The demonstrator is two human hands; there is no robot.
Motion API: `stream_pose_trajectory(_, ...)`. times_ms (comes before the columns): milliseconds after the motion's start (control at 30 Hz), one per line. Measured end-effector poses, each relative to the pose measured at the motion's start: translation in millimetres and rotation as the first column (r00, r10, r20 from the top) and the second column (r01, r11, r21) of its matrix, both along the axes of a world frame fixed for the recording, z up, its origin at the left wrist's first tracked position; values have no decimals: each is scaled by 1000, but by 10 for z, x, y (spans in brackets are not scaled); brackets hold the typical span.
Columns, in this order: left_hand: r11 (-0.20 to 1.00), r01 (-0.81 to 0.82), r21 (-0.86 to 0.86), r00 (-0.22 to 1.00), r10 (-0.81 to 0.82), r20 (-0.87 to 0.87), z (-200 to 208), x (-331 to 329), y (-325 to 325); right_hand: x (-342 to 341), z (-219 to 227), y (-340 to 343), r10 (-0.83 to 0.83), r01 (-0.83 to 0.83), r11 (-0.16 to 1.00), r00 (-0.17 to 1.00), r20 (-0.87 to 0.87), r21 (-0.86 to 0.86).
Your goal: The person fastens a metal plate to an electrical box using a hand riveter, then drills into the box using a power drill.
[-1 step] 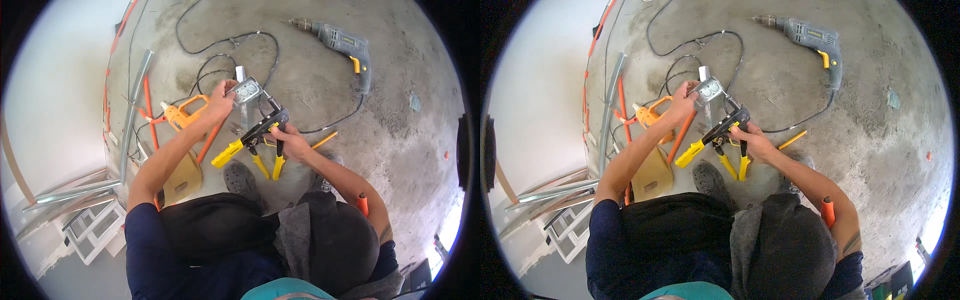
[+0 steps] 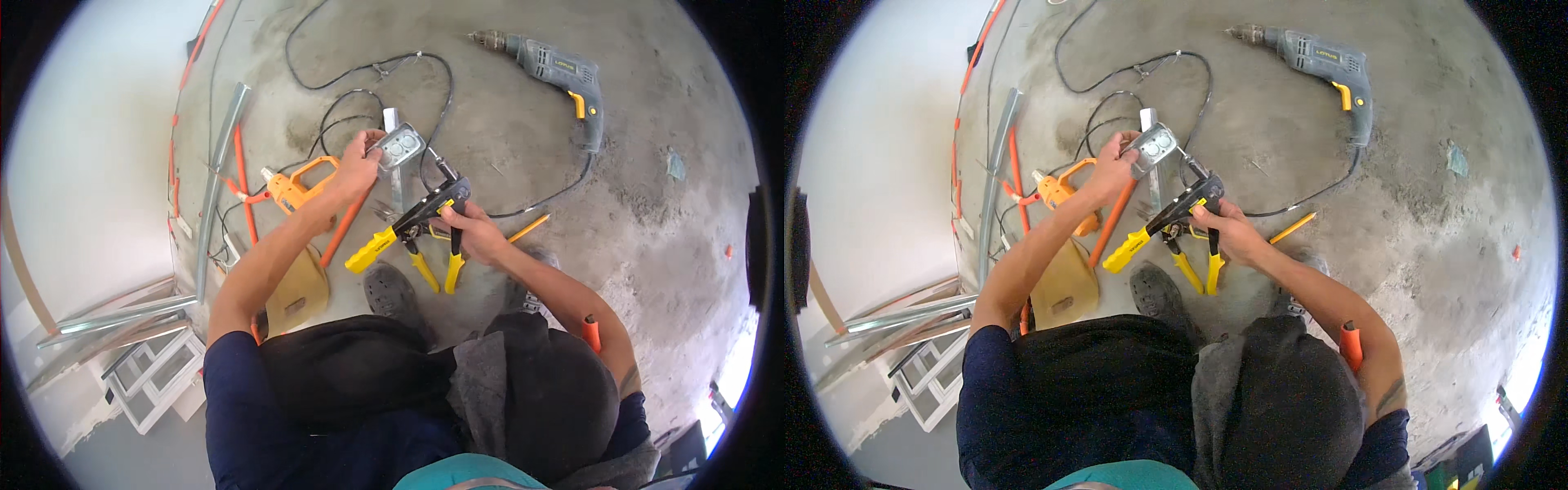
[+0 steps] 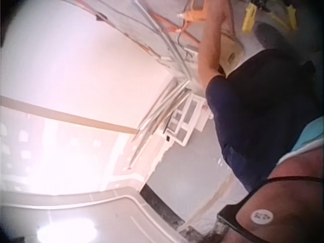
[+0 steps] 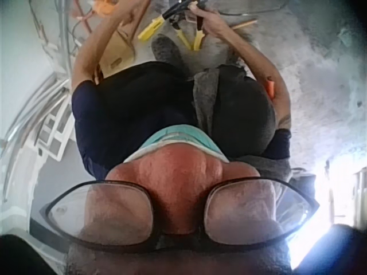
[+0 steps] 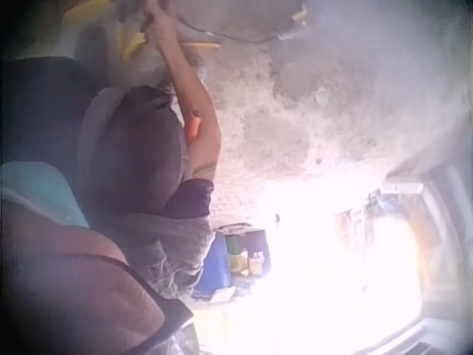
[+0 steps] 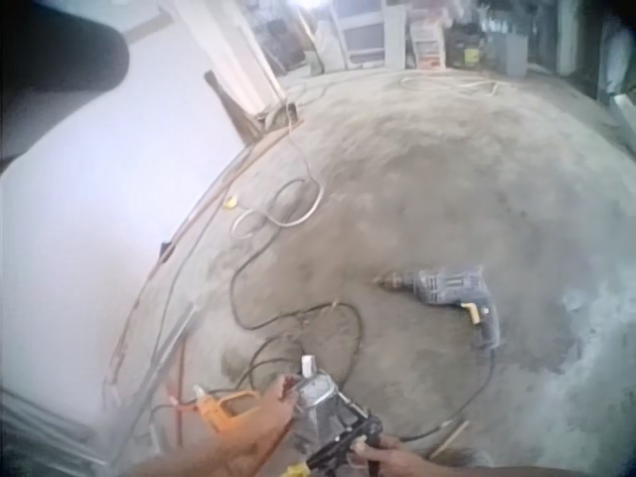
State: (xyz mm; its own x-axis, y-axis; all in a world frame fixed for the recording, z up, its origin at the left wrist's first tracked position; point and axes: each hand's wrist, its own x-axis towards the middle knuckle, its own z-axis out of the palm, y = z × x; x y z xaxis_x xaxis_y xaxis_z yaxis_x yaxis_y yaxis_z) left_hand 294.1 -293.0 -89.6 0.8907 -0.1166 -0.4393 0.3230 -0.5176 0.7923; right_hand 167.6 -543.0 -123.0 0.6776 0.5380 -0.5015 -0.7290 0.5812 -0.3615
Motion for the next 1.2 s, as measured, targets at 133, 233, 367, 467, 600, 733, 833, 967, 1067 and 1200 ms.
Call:
stream_pose_trajectory(133, 997, 69, 29, 998, -69, 9, -110, 28, 87, 13, -101, 34, 51, -51, 998, 998, 21, 20)
stream_pose_trajectory(233, 991, 77, 106, 994, -84, 66, -89, -60, 134, 59, 27, 149, 119, -121, 992, 991, 59, 42)
stream_pose_trajectory(367, 991, -124, -52, 992, 125, 19, 129, -161, -65, 17, -68, 274, 129, -131, 991, 990, 55, 35)
stream_pose_trajectory(467, 978, -207, 31, 977, 205, 49, 288, -184, -68, 30, -30, 346, 145, -146, 989, 989, 41, 15)
stream_pose_trajectory(600, 973, -199, 117, 963, 172, 208, 6, -215, 290, 69, -16, 472, 191, -194, 979, 980, 53, 59)
stream_pose_trajectory(733, 950, -144, 276, 982, 104, 156, 63, -259, 171, 37, -94, 454, 171, -173, 983, 985, 37, 54)
stream_pose_trajectory(833, 958, -282, -60, 953, 272, -133, 218, -264, 20, 39, -120, 467, 185, -185, 983, 982, 23, -1)
stream_pose_trajectory(967, 932, -350, -97, 923, 325, -206, 225, -263, 71, 74, -47, 486, 194, -196, 980, 980, 39, 26)
stream_pose_trajectory(1067, 917, -383, -109, 906, 350, -239, 265, -274, 12, 78, -7, 470, 200, -200, 980, 980, 5, 11)
stream_pose_trajectory(1200, 906, -413, -86, 886, 379, -267, 299, -263, -50, 85, -9, 484, 194, -194, 980, 981, -3, 41)
